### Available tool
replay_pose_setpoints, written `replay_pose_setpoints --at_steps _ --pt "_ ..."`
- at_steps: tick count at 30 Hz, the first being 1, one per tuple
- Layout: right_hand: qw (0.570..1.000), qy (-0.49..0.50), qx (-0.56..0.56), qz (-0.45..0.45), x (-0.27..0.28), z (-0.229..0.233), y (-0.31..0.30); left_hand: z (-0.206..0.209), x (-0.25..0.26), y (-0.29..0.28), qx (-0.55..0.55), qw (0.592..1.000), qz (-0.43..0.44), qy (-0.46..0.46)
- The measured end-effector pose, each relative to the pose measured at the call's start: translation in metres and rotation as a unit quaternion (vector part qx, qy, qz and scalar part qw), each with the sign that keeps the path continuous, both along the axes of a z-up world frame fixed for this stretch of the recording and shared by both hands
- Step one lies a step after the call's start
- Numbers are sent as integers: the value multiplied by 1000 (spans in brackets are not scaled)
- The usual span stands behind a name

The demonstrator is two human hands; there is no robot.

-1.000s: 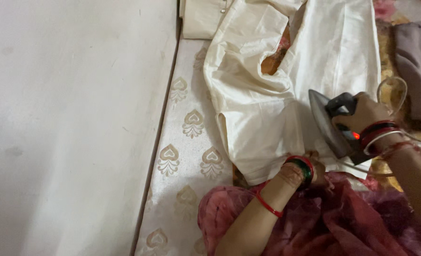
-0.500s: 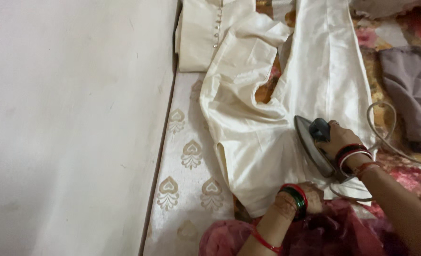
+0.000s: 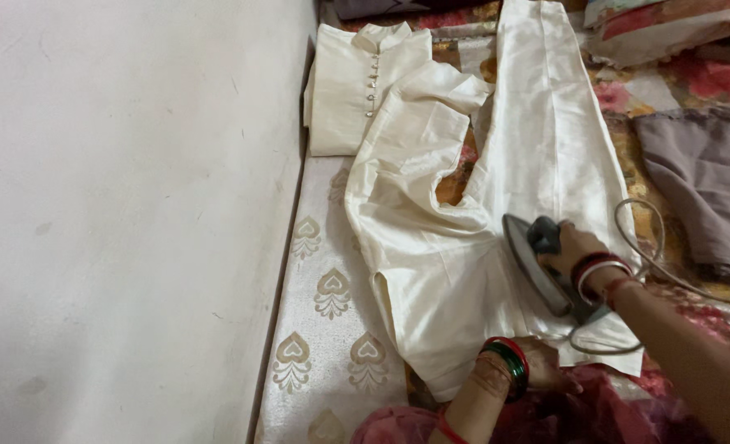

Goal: The person smooths out a white pair of trousers laid on a patterned bedsheet, aligns the legs, and then uses an electric iron to press the fabric. The person handles the garment with both hands to ensure it is flat before applying the iron.

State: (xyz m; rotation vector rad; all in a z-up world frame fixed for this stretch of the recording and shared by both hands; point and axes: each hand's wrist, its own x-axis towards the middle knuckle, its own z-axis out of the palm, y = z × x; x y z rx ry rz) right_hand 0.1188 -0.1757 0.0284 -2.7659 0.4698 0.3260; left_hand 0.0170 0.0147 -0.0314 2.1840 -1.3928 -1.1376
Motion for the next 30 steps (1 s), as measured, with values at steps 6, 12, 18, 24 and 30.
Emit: replay_pose_setpoints --at_steps 6,12,18,24,30 --pt "998 55 2 3 -43 25 27 -42 -6 -15 -1 1000 -7 -16" --pt "999 4 36 -35 -1 44 35 -7 -10 0 9 999 5 -33" --pt "999 -41 19 -11 72 44 21 20 -8 13 -50 998 41 -20" --pt "999 -1 30 32 54 39 17 44 0 15 8 999 23 26" --pt "999 21 9 45 -26 40 28 66 -1 15 27 999 18 19"
